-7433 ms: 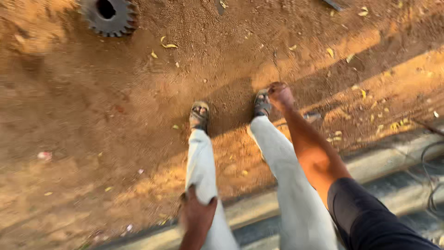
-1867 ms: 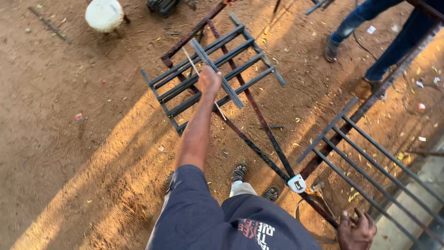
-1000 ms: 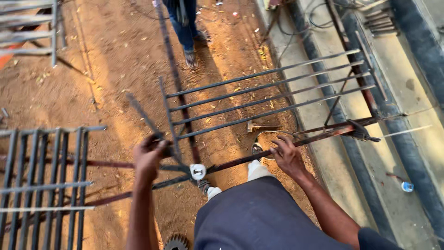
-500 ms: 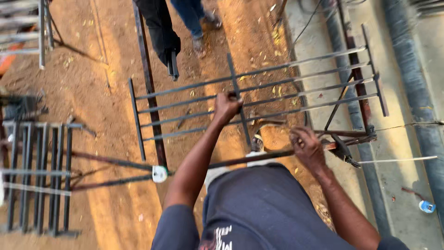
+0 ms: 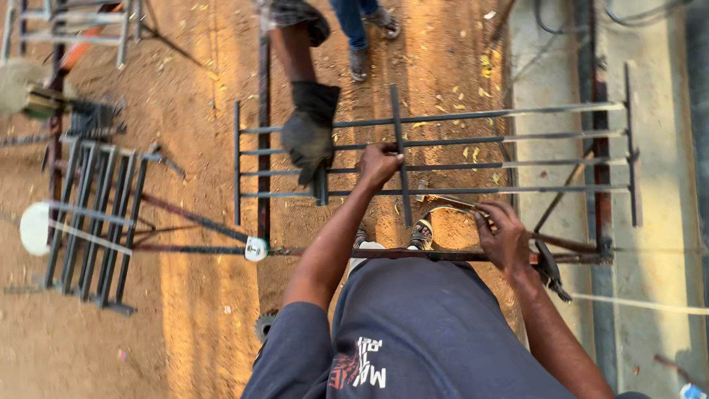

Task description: The person welds metal bars together to form a frame, first positioning the pieces by hand, then applying a welding torch to create joints, and finally measuring the distances between bars with a tape measure.

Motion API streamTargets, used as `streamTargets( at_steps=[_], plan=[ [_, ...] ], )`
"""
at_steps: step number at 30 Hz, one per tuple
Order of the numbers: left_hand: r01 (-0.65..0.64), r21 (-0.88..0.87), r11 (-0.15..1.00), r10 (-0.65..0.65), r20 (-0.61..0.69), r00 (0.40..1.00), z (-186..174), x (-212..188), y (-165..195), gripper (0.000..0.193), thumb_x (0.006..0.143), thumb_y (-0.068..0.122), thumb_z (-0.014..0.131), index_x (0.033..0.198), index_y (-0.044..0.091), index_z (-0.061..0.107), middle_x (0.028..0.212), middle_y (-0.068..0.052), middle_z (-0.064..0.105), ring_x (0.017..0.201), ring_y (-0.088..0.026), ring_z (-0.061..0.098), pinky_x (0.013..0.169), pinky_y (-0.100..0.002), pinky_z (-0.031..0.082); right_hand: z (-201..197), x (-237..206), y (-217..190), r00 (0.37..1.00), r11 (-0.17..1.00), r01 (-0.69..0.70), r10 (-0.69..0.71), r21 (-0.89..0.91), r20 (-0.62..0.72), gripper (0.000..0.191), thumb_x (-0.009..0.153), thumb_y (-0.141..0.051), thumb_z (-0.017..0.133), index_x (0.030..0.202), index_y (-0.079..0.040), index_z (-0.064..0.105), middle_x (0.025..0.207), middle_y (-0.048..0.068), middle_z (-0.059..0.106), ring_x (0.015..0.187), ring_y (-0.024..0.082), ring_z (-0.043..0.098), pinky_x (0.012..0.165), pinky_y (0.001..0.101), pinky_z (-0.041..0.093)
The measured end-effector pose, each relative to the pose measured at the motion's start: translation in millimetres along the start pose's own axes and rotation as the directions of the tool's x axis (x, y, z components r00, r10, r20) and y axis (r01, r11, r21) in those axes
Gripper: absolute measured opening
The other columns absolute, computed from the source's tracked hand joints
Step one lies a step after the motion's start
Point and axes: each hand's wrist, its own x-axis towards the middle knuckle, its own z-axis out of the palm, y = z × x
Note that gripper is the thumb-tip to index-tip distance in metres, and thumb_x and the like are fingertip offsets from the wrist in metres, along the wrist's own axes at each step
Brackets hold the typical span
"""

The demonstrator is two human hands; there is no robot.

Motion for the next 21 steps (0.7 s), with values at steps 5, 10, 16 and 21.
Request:
streamTargets(
  at_steps=[5,10,16,21],
  plan=[
    [-0.129,-0.050,0.990,0.130,0.007,0.991,8,7,1,0.033,0.086,0.014,0.075,0.119,0.010,0.074,0.107,-0.007,0.077,0.073,-0.015,0.074,0.063,-0.030,0.061,10,10,-18,0.988,0.988,0.141,-0.144,0.054,0.060,0.027,0.098,-0.019,0.070,0.119,-0.003,0.073,0.122,0.017,0.070,0.092,0.028,0.075,0.079,0.0362,0.065],
    [-0.202,0.126,0.971,0.223,-0.182,0.958,20,4,-17,0.031,0.084,0.018,0.072,0.114,0.007,0.073,0.107,-0.009,0.079,0.069,-0.015,0.069,0.066,-0.036,0.053,24,19,-30,0.956,0.966,0.257,-0.255,0.003,0.143,0.024,0.100,-0.019,0.071,0.118,-0.003,0.074,0.119,0.016,0.072,0.095,0.029,0.074,0.080,0.0377,0.063],
    [0.048,0.647,0.761,0.458,-0.587,0.668,-35,-10,-53,0.060,0.092,0.047,0.064,0.138,0.009,0.057,0.116,-0.018,0.068,0.104,-0.030,0.063,0.086,-0.044,0.055,35,28,-45,0.934,0.946,0.324,-0.319,-0.003,0.162,0.022,0.099,-0.019,0.071,0.114,-0.004,0.075,0.118,0.015,0.072,0.099,0.027,0.074,0.083,0.0373,0.063],
    [0.227,0.361,0.904,0.026,-0.577,0.816,-89,-7,-61,0.119,0.072,0.054,0.086,0.154,0.001,0.018,0.132,-0.026,0.052,0.124,-0.043,0.049,0.097,-0.053,0.045,45,36,-77,0.908,0.918,0.391,-0.396,0.063,0.137,0.019,0.097,-0.014,0.071,0.112,-0.003,0.075,0.118,0.015,0.072,0.101,0.029,0.073,0.081,0.0365,0.062]
  ],
)
